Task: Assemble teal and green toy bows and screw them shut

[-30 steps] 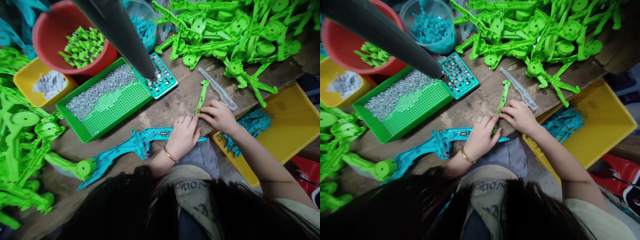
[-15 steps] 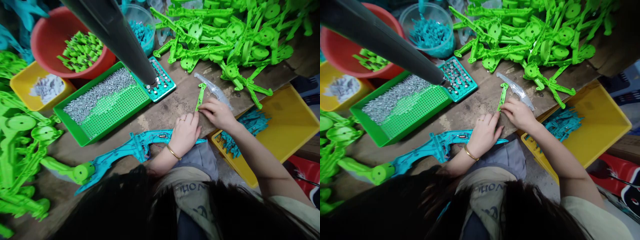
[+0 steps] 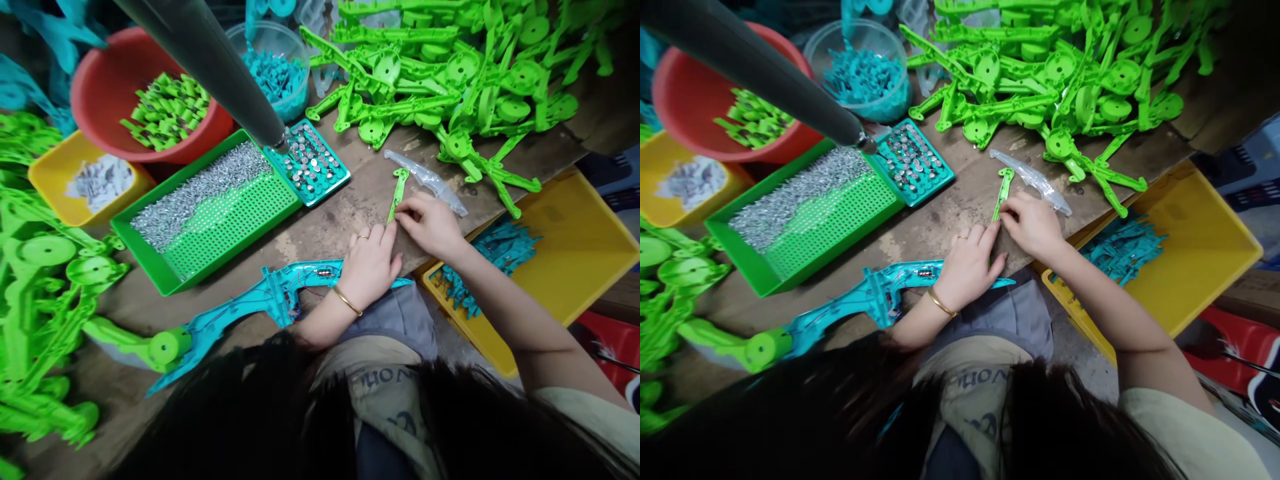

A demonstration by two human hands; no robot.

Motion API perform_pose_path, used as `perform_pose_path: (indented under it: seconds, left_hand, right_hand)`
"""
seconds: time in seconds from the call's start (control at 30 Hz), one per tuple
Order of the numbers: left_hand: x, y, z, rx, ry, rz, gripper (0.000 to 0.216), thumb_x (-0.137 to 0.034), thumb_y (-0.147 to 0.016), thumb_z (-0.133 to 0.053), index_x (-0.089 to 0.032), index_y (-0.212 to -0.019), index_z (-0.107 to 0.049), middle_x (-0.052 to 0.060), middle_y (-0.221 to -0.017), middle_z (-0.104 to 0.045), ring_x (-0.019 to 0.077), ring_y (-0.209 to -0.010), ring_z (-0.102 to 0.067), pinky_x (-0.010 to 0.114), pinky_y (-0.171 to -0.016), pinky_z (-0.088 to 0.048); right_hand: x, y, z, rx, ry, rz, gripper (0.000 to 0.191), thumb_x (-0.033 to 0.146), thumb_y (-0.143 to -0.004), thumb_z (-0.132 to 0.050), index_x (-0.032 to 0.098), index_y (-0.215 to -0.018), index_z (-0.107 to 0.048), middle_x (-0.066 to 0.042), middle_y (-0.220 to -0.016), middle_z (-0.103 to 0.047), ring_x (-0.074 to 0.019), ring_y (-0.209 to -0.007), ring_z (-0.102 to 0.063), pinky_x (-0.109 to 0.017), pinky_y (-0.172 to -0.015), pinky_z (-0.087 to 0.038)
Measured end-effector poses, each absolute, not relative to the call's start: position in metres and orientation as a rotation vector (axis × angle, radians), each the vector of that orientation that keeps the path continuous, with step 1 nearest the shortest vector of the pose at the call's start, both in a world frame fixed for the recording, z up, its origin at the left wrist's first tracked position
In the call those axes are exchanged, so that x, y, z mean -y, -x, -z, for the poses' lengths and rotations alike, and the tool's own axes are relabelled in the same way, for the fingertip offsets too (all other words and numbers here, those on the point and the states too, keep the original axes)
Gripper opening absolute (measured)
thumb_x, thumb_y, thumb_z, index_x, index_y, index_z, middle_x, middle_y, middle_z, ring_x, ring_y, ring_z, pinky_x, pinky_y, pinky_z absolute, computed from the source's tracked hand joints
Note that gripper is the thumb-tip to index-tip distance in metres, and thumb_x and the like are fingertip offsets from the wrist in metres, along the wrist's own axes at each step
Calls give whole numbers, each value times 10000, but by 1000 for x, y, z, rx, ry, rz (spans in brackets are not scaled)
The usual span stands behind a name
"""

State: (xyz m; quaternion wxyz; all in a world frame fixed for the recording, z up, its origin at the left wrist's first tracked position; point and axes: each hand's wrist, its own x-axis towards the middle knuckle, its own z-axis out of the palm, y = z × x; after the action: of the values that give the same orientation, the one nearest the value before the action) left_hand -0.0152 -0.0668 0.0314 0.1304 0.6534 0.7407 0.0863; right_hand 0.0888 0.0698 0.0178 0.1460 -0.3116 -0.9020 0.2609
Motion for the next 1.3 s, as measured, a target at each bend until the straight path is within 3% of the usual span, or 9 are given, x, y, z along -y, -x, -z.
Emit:
perform_pose_path:
  seconds: [0.1,0.2,0.47,0.63,0.8,0.9,1.03,1.17,1.3]
  left_hand:
    - [67,15,-32,-2155,-1894,-252,542,-357,-915,-488,-89,-1381,-418,146,-1126,-572,295,-1004,-516,411,-833,-397]
    - [66,15,-32,-2158,-1891,-258,544,-357,-916,-485,-91,-1385,-411,142,-1114,-573,293,-1008,-517,412,-839,-404]
    - [65,16,-34,-2151,-1864,-240,548,-362,-920,-490,-100,-1395,-410,133,-1113,-568,296,-1021,-524,415,-862,-423]
    - [65,19,-40,-2086,-1781,-286,565,-371,-928,-497,-120,-1421,-386,129,-1120,-553,281,-1036,-534,406,-898,-439]
    - [74,18,-51,-2123,-1752,-405,619,-360,-926,-513,-113,-1461,-323,149,-1156,-544,290,-1065,-522,424,-911,-455]
    - [93,20,-55,-2203,-1800,-578,526,-329,-936,-497,-104,-1402,-403,158,-1193,-544,287,-1096,-509,428,-935,-449]
    - [123,22,-51,-2270,-1846,-685,354,-281,-934,-506,-98,-1234,-551,151,-1147,-587,278,-1085,-516,432,-952,-442]
    - [136,21,-41,-2252,-1898,-701,295,-259,-917,-540,-91,-1151,-603,154,-1148,-608,285,-1100,-519,447,-977,-438]
    - [130,18,-36,-2268,-1951,-717,318,-286,-909,-554,-80,-1144,-614,163,-1150,-616,298,-1097,-526,456,-974,-441]
  right_hand:
    - [-59,-100,-15,2704,789,-380,248,285,-918,-496,201,-1018,-706,-81,-904,-649,-223,-840,-587,-354,-709,-436]
    - [-56,-109,-12,2708,751,-366,300,279,-937,-465,206,-1129,-684,-78,-903,-632,-210,-841,-588,-343,-718,-445]
    - [-62,-104,-22,2837,779,-257,269,250,-908,-471,198,-1050,-693,-88,-909,-648,-234,-843,-576,-359,-738,-416]
    - [-88,-103,-36,2697,1089,-122,384,303,-938,-413,135,-1226,-603,-157,-1110,-636,-303,-1028,-550,-434,-884,-426]
    - [-106,-95,-34,2758,1273,-91,424,290,-916,-422,66,-1239,-580,-215,-1097,-617,-352,-1032,-558,-483,-884,-444]
    - [-111,-99,-39,2709,1337,-278,375,274,-840,-531,73,-1145,-619,-210,-1065,-617,-341,-1006,-580,-488,-893,-464]
    - [-113,-115,-54,2390,1353,-840,254,293,-722,-676,186,-941,-603,-82,-897,-655,-243,-824,-623,-425,-793,-524]
    - [-96,-127,-63,1839,1180,-1657,369,390,-655,-781,216,-888,-554,1,-812,-658,-149,-699,-636,-296,-644,-546]
    - [-70,-122,-57,1603,1253,-2120,432,405,-581,-847,194,-832,-564,14,-695,-673,-103,-549,-613,-212,-493,-514]
